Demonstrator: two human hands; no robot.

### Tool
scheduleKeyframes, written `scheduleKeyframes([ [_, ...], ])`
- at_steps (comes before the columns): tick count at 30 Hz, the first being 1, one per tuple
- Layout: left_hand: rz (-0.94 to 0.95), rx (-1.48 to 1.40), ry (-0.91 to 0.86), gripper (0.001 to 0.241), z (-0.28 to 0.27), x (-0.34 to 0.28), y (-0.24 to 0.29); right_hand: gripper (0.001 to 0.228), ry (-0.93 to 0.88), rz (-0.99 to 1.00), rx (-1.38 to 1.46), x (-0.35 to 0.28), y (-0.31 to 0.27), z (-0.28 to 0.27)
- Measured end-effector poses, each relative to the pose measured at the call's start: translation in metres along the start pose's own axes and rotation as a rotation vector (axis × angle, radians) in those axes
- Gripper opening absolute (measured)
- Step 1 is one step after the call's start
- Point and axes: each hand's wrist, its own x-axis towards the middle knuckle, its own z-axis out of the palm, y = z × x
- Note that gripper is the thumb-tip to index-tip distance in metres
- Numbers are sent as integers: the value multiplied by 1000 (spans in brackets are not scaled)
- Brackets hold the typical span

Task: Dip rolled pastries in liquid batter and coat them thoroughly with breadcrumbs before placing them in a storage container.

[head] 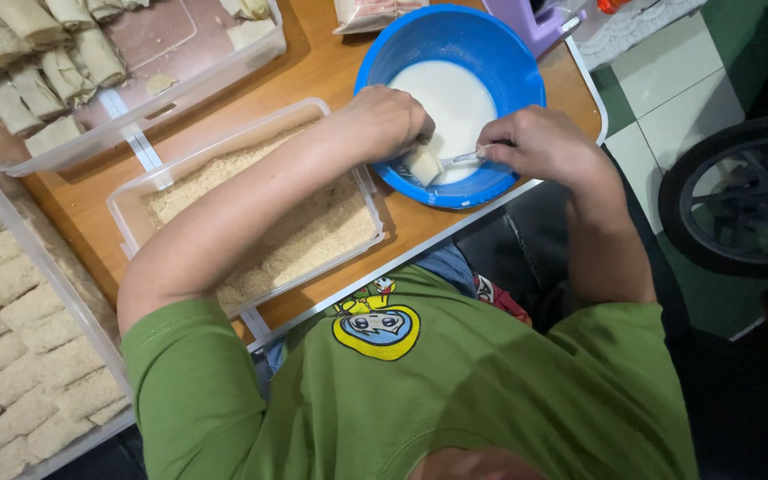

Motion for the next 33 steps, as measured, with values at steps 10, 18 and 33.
scheduleKeyframes([
  [10, -52, -125, -41, 16, -10, 1, -1, 24, 1, -23, 52, 2, 18, -7],
  [18, 154, -344, 82, 51, -16, -1, -12, 25, 0, -85, 83, 6, 26, -27],
  [33, -8, -201, 228, 37, -27, -2, -14, 15, 307, -109, -532, -22, -20, -62],
])
